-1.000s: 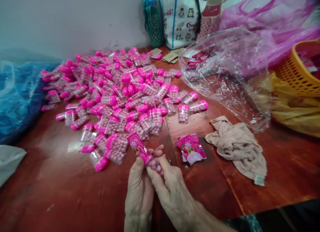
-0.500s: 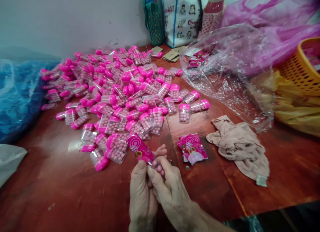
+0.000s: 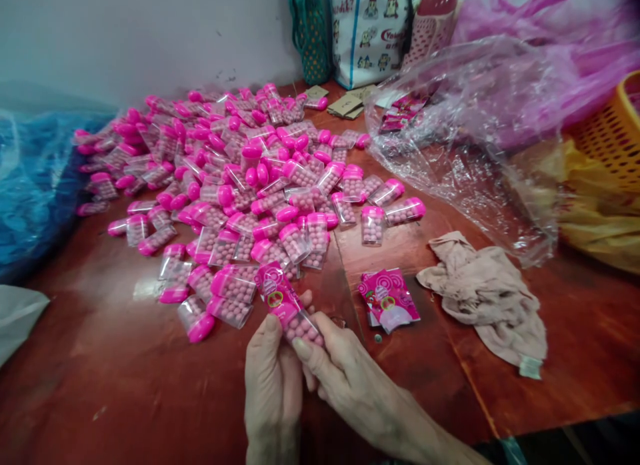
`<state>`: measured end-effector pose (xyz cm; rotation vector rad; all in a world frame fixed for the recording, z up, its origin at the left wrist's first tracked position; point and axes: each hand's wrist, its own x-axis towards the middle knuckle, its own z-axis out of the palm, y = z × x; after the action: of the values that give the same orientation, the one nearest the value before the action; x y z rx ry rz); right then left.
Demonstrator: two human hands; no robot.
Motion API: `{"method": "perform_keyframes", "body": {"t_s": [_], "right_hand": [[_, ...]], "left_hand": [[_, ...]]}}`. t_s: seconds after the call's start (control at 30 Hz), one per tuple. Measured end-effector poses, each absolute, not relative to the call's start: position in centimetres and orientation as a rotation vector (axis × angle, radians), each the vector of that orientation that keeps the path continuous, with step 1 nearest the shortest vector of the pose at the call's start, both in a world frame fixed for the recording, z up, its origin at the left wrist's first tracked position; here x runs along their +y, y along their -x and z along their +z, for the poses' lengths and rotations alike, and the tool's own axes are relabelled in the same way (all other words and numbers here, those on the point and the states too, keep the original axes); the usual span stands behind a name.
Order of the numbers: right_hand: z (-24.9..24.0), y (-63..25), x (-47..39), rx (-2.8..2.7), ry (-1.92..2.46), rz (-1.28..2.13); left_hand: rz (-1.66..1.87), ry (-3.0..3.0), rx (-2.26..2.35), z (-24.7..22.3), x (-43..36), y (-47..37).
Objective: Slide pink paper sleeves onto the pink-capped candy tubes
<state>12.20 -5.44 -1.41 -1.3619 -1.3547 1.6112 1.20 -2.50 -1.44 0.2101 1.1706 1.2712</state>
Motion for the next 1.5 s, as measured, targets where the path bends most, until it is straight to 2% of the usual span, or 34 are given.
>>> {"method": "perform_keyframes", "body": {"t_s": [0.23,0.33,0.53,0.8,1.0,1.3,1.43,1.5], "right_hand": [[-2.0,-10.9,-5.7,-1.262,1.503,1.464],[-1.5,-10.8,-5.1,-1.214,1.505,1.535],[-0.5,-11.9,-3.4,-1.248,1.162,1.688],[-1.4,-11.2,-3.4,-1.195,1.187,1.622],[-1.5,-11.5,-3.5,-1.058,1.103,1.769],[-1.3,-11.1,-3.7,-1.085,1.118,1.780],[-0.5,-11.5,-3.9,-1.285,1.151,1.694],[-0.2,-12.7,-4.3,-1.357,1.239,1.534]], "left_hand": [[1.250,-0.204,1.139,-1.7,-3.4,-2.0],[1.243,-0.199,1.129,-1.7,-3.3,-1.5],[1.207,-0.211,1.129,-0.7,-3.2,-1.4],[1.183,-0.278,1.153,-1.5,-4.7,-2.4],[1.111,-0.312,1.153,-1.6,-5.1,-2.1],[1.078,-0.290,1.179,-2.0,-4.9,-1.7],[1.220,-0.343,1.394,-1.3,-6.6,2.9],[1.249,-0.477,1.629,-0.5,-8.1,5.9]]}}
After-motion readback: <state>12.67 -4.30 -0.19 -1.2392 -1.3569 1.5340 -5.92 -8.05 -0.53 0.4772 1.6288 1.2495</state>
